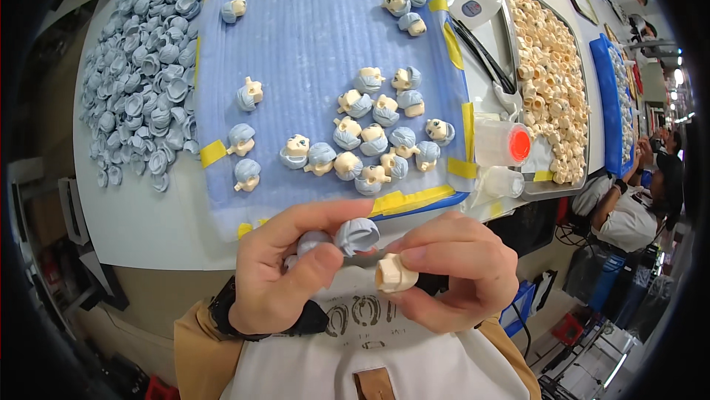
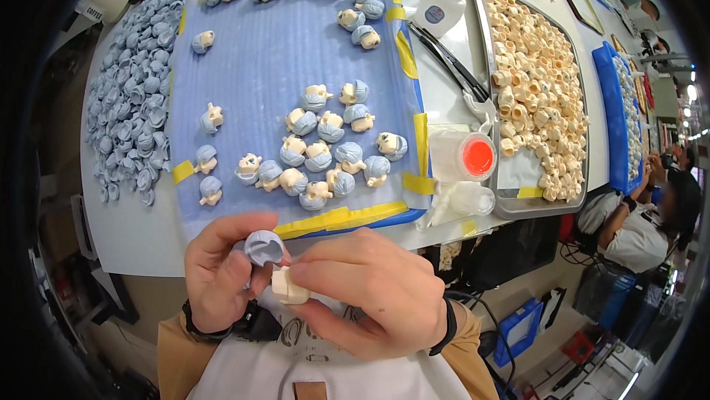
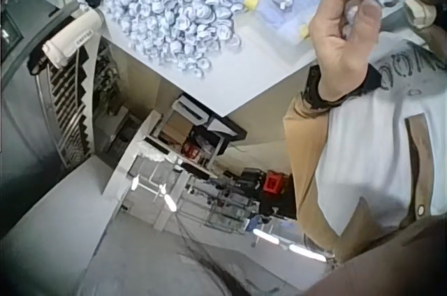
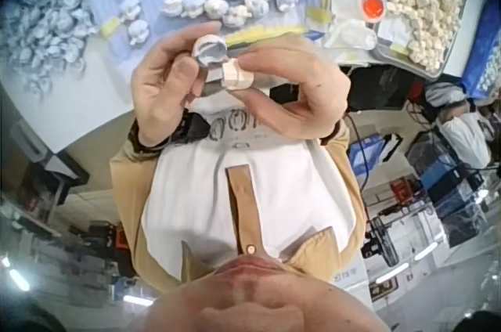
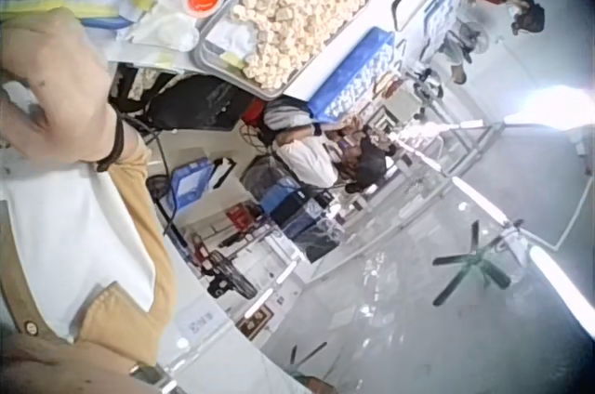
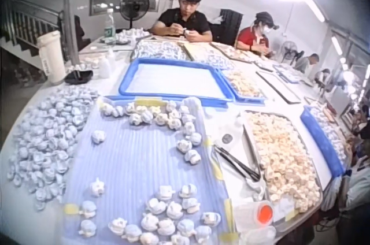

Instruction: The person repeatedly picks up small beige and blue plastic parts, applies glue from a red-capped bottle to the beige pieces, and attaches the blue pieces to form miniature figures. The completed figures are placed on a blue tray on the table. The process is repetitive and performed by hand.

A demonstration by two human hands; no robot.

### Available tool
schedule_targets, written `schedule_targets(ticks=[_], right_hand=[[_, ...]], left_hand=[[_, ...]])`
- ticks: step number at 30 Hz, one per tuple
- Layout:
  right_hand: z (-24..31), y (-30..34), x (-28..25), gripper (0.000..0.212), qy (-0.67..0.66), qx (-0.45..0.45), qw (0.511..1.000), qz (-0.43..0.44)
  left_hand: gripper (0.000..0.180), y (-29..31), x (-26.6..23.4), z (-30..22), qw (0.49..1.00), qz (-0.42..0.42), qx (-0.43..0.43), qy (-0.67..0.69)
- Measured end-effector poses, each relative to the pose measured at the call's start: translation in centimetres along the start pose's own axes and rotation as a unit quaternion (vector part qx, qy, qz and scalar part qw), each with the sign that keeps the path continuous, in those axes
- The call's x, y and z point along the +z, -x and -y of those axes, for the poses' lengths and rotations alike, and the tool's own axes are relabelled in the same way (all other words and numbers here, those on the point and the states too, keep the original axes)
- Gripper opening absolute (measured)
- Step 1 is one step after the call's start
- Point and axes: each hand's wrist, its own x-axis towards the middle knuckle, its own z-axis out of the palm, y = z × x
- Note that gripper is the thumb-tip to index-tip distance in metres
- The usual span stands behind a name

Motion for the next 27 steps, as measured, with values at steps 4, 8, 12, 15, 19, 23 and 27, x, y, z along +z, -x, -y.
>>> schedule_targets(ticks=[4,8,12,15,19,23,27], right_hand=[[-0.2,-0.1,0.0,0.036,0.063,-0.040,0.997,-0.004],[-0.3,-0.4,0.0,0.034,0.115,-0.063,0.991,0.032],[-0.2,-0.4,0.2,0.032,0.154,-0.083,0.983,0.061],[-0.4,0.1,0.8,0.039,0.186,-0.107,0.976,0.029],[0.0,-0.3,1.4,0.044,0.232,-0.115,0.966,0.022],[-1.1,0.4,2.3,0.036,0.281,-0.146,0.948,0.018],[-1.2,0.0,1.9,0.035,0.270,-0.134,0.952,0.052]], left_hand=[[0.033,-0.2,0.7,0.0,0.998,-0.017,0.022,0.061],[0.033,-0.1,0.5,0.2,0.999,-0.024,0.030,0.027],[0.034,0.1,0.1,0.5,0.998,-0.024,0.033,-0.057],[0.033,0.1,0.1,0.4,0.999,-0.022,-0.001,-0.037],[0.037,0.2,-0.2,1.7,0.999,-0.032,0.014,-0.022],[0.036,0.3,0.1,1.5,0.999,-0.029,-0.005,0.013],[0.026,1.0,-0.4,0.3,0.997,0.013,-0.061,-0.051]])
